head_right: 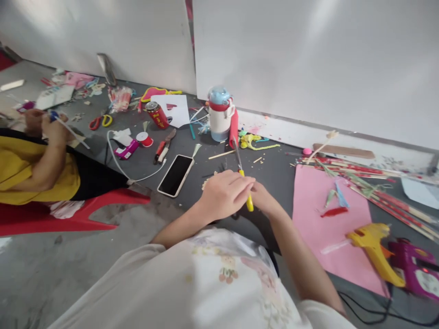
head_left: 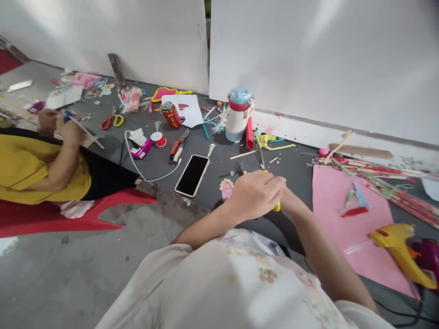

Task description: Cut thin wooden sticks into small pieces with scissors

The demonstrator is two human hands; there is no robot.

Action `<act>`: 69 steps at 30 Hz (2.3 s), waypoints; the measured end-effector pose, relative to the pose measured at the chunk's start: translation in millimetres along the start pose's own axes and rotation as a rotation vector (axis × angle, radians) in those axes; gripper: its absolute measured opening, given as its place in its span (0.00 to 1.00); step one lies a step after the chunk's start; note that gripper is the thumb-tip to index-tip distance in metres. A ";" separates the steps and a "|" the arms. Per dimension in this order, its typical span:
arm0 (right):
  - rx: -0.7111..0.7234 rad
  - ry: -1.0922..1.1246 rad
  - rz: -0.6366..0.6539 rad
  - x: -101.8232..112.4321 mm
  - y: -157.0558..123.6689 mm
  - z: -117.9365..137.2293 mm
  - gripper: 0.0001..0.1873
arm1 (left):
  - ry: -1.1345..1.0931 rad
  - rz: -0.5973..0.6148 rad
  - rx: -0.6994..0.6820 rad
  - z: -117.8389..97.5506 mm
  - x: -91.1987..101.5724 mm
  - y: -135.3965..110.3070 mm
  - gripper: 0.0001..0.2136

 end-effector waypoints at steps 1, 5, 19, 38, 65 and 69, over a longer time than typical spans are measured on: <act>-0.016 0.040 0.024 -1.4 -1.7 3.5 0.11 | 0.019 -0.011 0.039 7.1 6.6 -9.2 0.11; -0.136 0.306 0.072 -19.2 -11.2 16.7 0.18 | 0.039 -0.053 0.156 32.6 27.6 -43.7 0.10; -0.065 -0.115 -0.331 -94.4 -42.4 15.0 0.16 | 0.010 -0.069 0.238 76.1 41.6 -85.0 0.11; -0.094 -0.349 -0.375 -73.8 -50.1 40.6 0.16 | -0.532 -0.283 0.404 81.8 6.2 -64.7 0.03; -0.018 -0.376 -0.386 -41.3 -50.4 35.2 0.35 | -0.693 -0.137 0.601 72.0 -12.6 -48.2 0.11; -0.035 -0.323 -0.341 -40.2 -51.2 34.9 0.34 | -0.696 -0.146 0.598 71.7 -10.9 -46.2 0.09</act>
Point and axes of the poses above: each hand's wrist, its own y-axis towards the middle knuckle, its own x-axis out of the back of the hand, z = x × y, the point moved 1 cm from there along y, towards the middle knuckle, and after that the axes turned 5 degrees about -x, right-handed, at the moved point
